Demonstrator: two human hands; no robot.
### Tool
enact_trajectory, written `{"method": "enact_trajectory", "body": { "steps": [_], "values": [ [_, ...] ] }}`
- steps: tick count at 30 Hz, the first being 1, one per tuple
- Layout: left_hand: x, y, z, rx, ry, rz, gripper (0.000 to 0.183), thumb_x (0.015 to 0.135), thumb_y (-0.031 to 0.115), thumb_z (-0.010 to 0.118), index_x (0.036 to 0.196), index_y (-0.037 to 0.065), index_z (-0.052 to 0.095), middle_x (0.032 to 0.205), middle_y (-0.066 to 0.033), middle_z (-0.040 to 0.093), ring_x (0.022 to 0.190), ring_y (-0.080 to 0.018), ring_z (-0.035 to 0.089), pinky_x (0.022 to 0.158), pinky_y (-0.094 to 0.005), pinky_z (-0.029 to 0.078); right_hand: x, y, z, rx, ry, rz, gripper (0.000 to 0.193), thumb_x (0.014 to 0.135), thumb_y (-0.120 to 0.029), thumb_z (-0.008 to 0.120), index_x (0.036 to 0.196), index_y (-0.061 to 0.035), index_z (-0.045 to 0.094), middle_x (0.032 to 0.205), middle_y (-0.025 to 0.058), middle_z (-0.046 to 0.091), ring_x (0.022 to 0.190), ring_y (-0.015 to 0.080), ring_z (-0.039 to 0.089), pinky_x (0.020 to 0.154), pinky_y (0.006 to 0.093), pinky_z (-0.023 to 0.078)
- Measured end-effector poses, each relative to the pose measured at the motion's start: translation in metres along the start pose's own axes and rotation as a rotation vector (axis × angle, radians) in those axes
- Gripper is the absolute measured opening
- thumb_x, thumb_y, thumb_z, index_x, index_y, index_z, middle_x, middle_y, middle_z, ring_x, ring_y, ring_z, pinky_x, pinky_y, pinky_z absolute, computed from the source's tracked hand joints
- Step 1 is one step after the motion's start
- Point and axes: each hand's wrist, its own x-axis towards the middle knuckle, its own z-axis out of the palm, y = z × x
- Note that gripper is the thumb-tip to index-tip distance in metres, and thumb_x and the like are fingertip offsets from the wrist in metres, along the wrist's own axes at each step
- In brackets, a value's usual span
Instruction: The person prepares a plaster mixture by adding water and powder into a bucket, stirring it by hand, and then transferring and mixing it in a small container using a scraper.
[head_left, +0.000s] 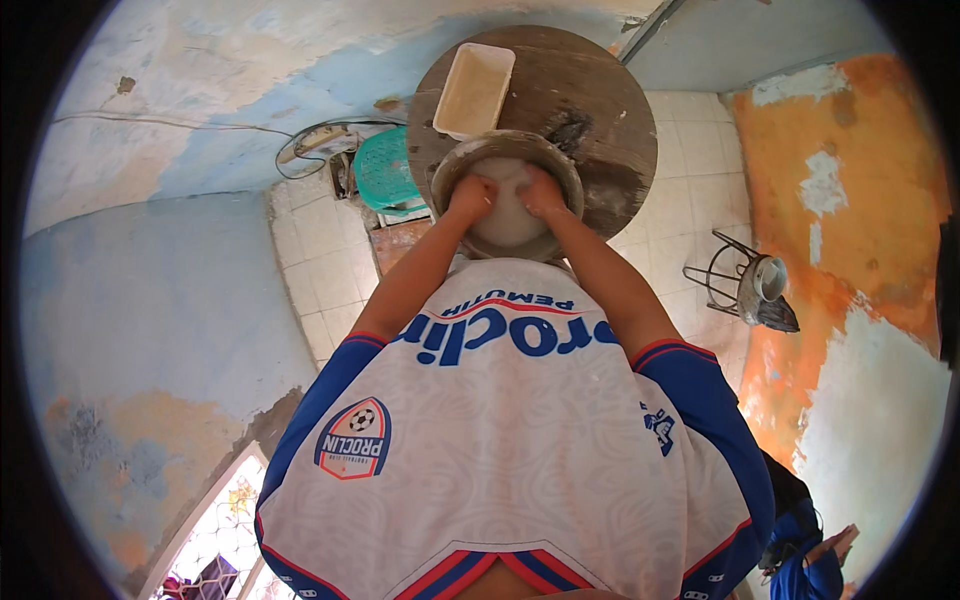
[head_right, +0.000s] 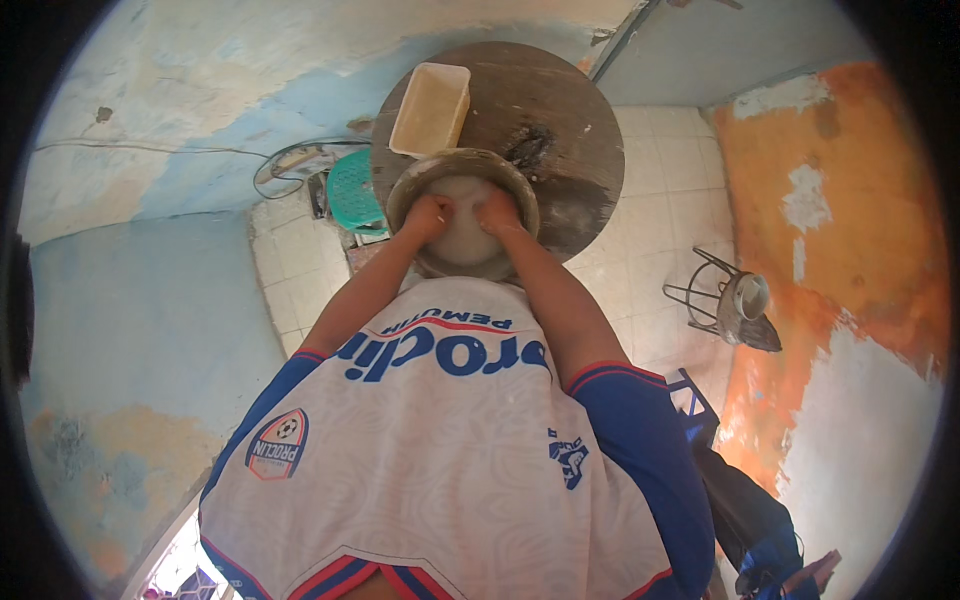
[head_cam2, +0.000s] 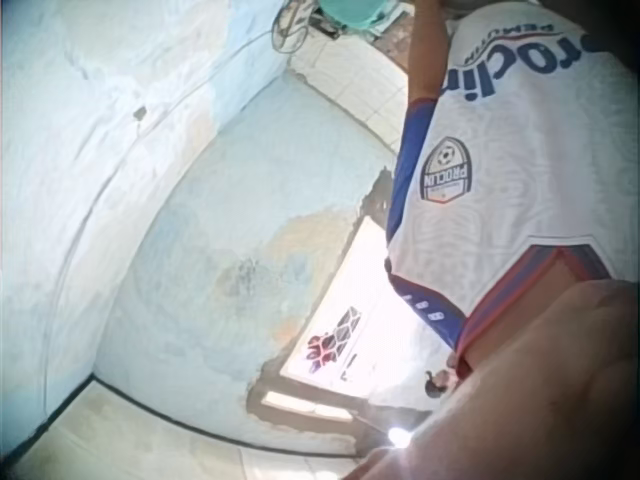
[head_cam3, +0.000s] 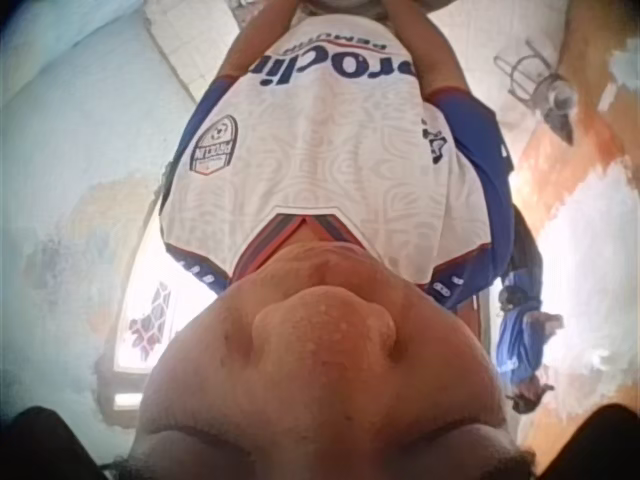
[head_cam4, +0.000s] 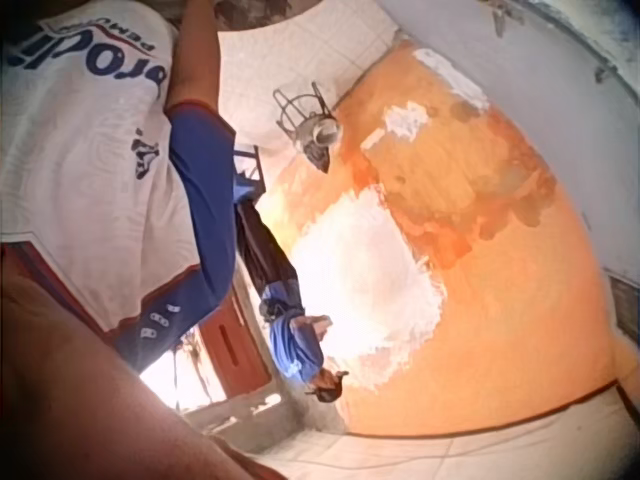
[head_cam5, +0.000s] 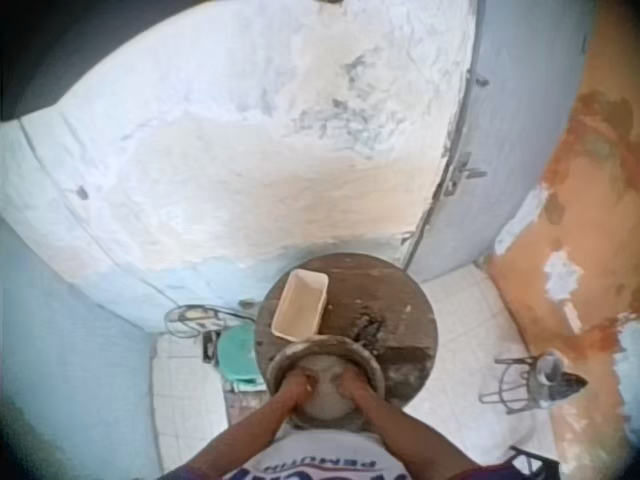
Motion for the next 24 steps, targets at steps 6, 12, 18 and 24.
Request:
{"method": "enact_trajectory", "body": {
  "steps": [6, 12, 18, 24],
  "values": [
    [-0.003, 0.02, 0.001, 0.025, 0.08, -0.069, 0.023, 0.088, 0.026, 0.068, 0.084, 0.005, 0.075, 0.087, -0.0212, 0.072, 0.085, -0.0378, 0.071, 0.079, -0.045, 0.055, -0.002, -0.009, -0.012, 0.089, -0.123, -0.055, 0.046, 0.087, -0.024, 0.072, 0.126, -0.0027, 0.062, 0.117, 0.0258, 0.067, 0.112, 0.0429, 0.063, 0.098, 0.0457, 0.05],
    [-0.006, 0.01, -0.001, -0.103, 0.201, 0.008, 0.011, 0.085, 0.016, 0.07, 0.086, 0.006, 0.075, 0.085, -0.0192, 0.073, 0.084, -0.0349, 0.072, 0.08, -0.0423, 0.056, 0.002, -0.009, -0.002, -0.035, -0.054, 0.014, 0.054, 0.087, -0.021, 0.068, 0.136, -0.0011, 0.057, 0.125, 0.0273, 0.064, 0.118, 0.0426, 0.061, 0.101, 0.0464, 0.048],
    [-0.007, 0.019, -0.011, 0.008, 0.126, 0.075, 0.01, 0.083, 0.014, 0.069, 0.086, 0.007, 0.076, 0.086, -0.021, 0.072, 0.085, -0.0362, 0.072, 0.08, -0.0443, 0.056, 0.006, -0.004, -0.004, 0.175, -0.044, 0.048, 0.043, 0.091, -0.026, 0.062, 0.127, -0.0015, 0.064, 0.122, 0.028, 0.065, 0.115, 0.0424, 0.063, 0.099, 0.0444, 0.049],
    [-0.003, 0.026, -0.024, 0.352, -0.167, 0.104, 0.019, 0.081, 0.021, 0.072, 0.09, 0.004, 0.077, 0.093, -0.0245, 0.071, 0.092, -0.0392, 0.07, 0.083, -0.0463, 0.055, 0.01, -0.011, -0.012, 0.091, -0.053, 0.113, 0.04, 0.093, -0.035, 0.059, 0.105, 0.0006, 0.073, 0.107, 0.0276, 0.069, 0.104, 0.0431, 0.067, 0.093, 0.0447, 0.05]
  ]
}}
